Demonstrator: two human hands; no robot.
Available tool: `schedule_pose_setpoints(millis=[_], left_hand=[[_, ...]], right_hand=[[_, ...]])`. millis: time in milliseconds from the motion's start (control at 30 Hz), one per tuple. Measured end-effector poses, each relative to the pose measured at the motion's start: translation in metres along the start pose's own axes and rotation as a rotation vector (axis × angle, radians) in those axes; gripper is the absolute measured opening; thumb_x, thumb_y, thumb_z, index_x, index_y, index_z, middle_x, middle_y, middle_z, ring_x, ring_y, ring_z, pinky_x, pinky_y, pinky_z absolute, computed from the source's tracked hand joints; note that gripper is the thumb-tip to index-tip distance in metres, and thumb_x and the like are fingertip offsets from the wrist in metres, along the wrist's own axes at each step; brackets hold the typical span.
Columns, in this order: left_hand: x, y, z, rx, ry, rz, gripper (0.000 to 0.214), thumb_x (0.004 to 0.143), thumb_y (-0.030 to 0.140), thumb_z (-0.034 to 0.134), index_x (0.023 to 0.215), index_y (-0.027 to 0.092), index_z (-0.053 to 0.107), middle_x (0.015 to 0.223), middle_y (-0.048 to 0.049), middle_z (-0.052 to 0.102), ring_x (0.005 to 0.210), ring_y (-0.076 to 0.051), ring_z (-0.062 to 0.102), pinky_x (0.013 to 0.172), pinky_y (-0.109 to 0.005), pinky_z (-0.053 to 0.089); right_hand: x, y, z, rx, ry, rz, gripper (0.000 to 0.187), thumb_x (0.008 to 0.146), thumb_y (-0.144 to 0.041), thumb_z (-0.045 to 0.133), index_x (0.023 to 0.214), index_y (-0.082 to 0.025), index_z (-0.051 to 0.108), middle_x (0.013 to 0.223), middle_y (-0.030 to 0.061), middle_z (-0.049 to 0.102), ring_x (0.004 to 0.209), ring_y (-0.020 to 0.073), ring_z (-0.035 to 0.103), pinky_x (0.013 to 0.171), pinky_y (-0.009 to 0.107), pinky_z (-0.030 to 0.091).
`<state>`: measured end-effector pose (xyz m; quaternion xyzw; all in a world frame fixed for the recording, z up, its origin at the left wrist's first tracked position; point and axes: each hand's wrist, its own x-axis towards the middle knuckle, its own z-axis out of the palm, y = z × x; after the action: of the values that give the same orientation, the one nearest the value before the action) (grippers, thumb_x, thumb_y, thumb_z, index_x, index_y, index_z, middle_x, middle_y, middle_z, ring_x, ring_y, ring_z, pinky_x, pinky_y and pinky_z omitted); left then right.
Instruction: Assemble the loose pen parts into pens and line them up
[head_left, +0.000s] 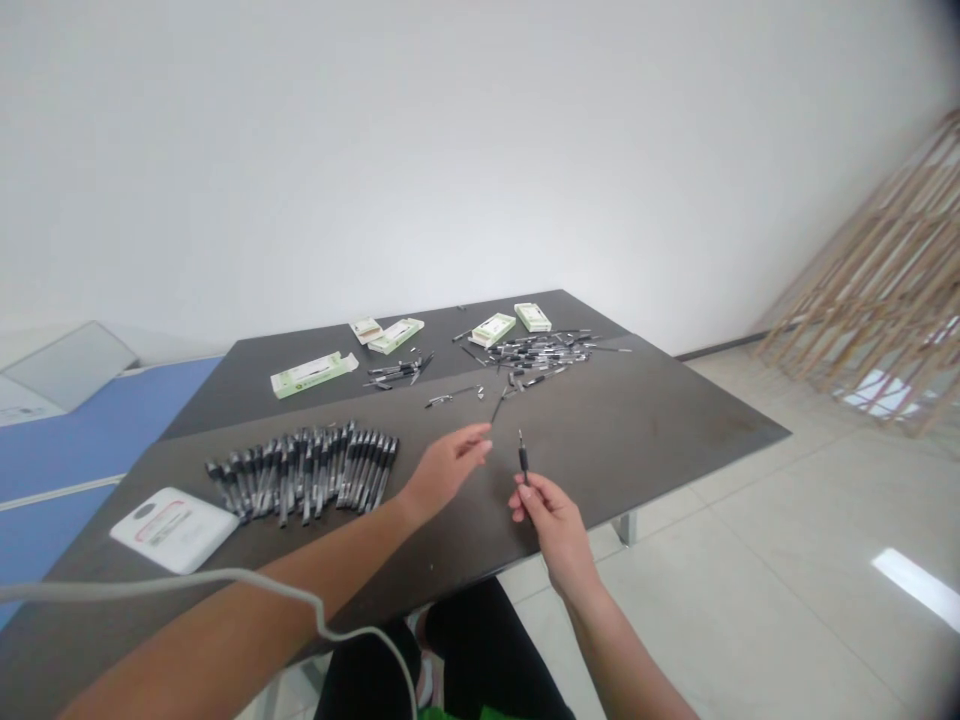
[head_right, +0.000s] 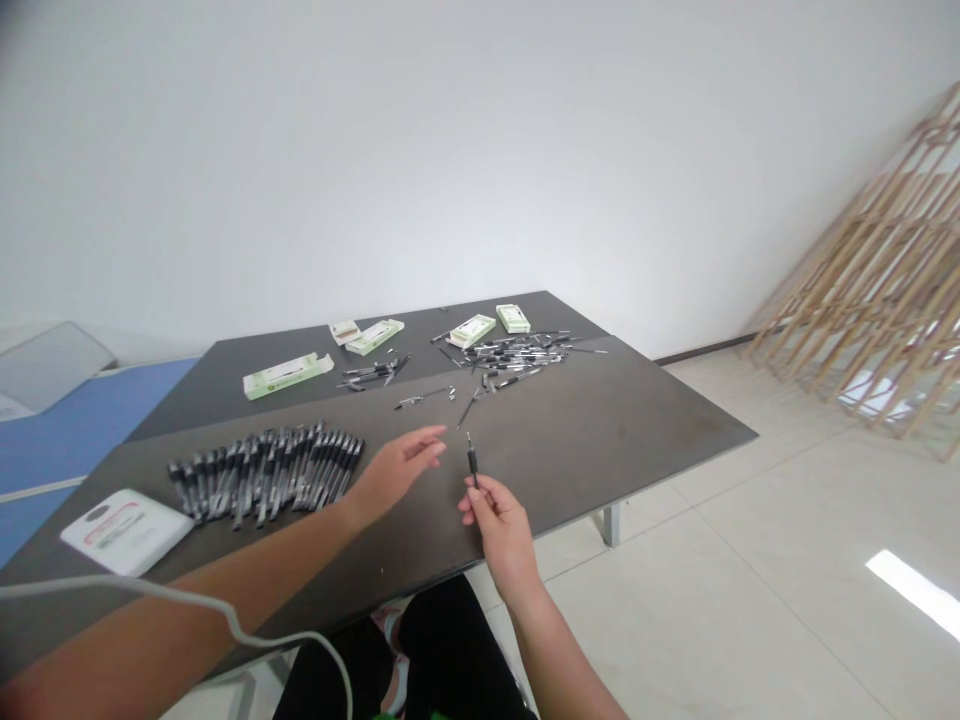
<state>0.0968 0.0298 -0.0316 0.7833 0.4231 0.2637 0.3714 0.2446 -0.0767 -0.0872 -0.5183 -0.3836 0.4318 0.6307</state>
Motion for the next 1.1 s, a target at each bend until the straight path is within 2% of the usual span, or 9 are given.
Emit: schedule_pose_setpoints(millis=[67,167,300,433,600,833,1000,1100], left_hand=[[0.032,-0.022,-0.013,0.325,0.169,-0.019,0.039,0.089,0.031,0.042,0.125,0.020,0.054,0.101,-0.0059,0.068,0.083,-0.016,0.064,0.079,-0.028,0.049],[0.080,-0.047,-0.030,0.470,0.200,-0.003,0.036,0.089,0.024,0.041,0.119,0.016,0.058,0.109,-0.0121,0.065,0.099,-0.022,0.059,0.090,-0.035,0.044],[0.125,-0.061,-0.026,0.590,0.032,0.144,0.027,0.086,0.022,0.048,0.107,0.018,0.064,0.110,-0.0108,0.064,0.105,-0.022,0.055,0.095,-0.032,0.039],[0.146,-0.065,-0.010,0.685,-0.117,0.235,0.021,0.086,0.026,0.050,0.097,0.019,0.066,0.100,-0.0094,0.064,0.098,-0.020,0.058,0.088,-0.029,0.041],[0.148,-0.072,-0.003,0.756,-0.173,0.257,0.021,0.089,0.026,0.046,0.088,0.016,0.065,0.098,-0.0119,0.063,0.096,-0.021,0.057,0.087,-0.030,0.041],[0.133,-0.069,-0.005,0.701,-0.168,0.237,0.015,0.084,0.023,0.050,0.085,0.016,0.064,0.097,-0.0113,0.064,0.095,-0.022,0.057,0.086,-0.031,0.041],[0.116,-0.049,-0.015,0.555,-0.125,0.184,0.019,0.084,0.028,0.050,0.088,0.016,0.064,0.089,-0.0084,0.068,0.086,-0.020,0.062,0.079,-0.029,0.044],[0.088,-0.027,-0.023,0.420,-0.108,0.158,0.027,0.086,0.036,0.045,0.092,0.017,0.063,0.087,-0.0051,0.070,0.081,-0.016,0.063,0.075,-0.025,0.046]], right_hand=[[0.006,0.006,-0.005,-0.024,0.106,-0.011,0.029,0.078,-0.040,0.063,0.096,-0.017,0.067,0.071,0.0008,0.065,0.059,0.0117,0.056,0.063,0.027,0.045],[0.014,0.012,-0.010,-0.080,0.198,-0.030,0.031,0.077,-0.041,0.064,0.097,-0.017,0.067,0.074,0.0025,0.066,0.061,0.0132,0.057,0.063,0.028,0.046],[0.021,0.017,-0.010,-0.138,0.237,-0.056,0.031,0.080,-0.041,0.060,0.097,-0.016,0.067,0.076,0.0041,0.066,0.064,0.0148,0.057,0.062,0.028,0.046],[0.023,0.023,-0.010,-0.185,0.245,-0.057,0.031,0.082,-0.041,0.058,0.099,-0.017,0.067,0.077,0.0040,0.066,0.065,0.0157,0.058,0.064,0.029,0.046],[0.020,0.027,-0.011,-0.225,0.249,-0.071,0.030,0.082,-0.041,0.058,0.099,-0.018,0.067,0.076,0.0045,0.067,0.066,0.0170,0.060,0.066,0.030,0.046],[0.020,0.025,-0.010,-0.272,0.233,-0.084,0.028,0.083,-0.039,0.055,0.099,-0.019,0.067,0.078,0.0043,0.067,0.067,0.0163,0.060,0.066,0.030,0.046],[0.020,0.024,-0.011,-0.320,0.229,-0.110,0.027,0.083,-0.037,0.055,0.098,-0.018,0.068,0.077,0.0048,0.068,0.066,0.0169,0.060,0.066,0.031,0.048],[0.015,0.019,-0.012,-0.364,0.228,-0.160,0.024,0.082,-0.035,0.057,0.096,-0.020,0.070,0.078,0.0047,0.069,0.073,0.0194,0.063,0.072,0.033,0.048]])
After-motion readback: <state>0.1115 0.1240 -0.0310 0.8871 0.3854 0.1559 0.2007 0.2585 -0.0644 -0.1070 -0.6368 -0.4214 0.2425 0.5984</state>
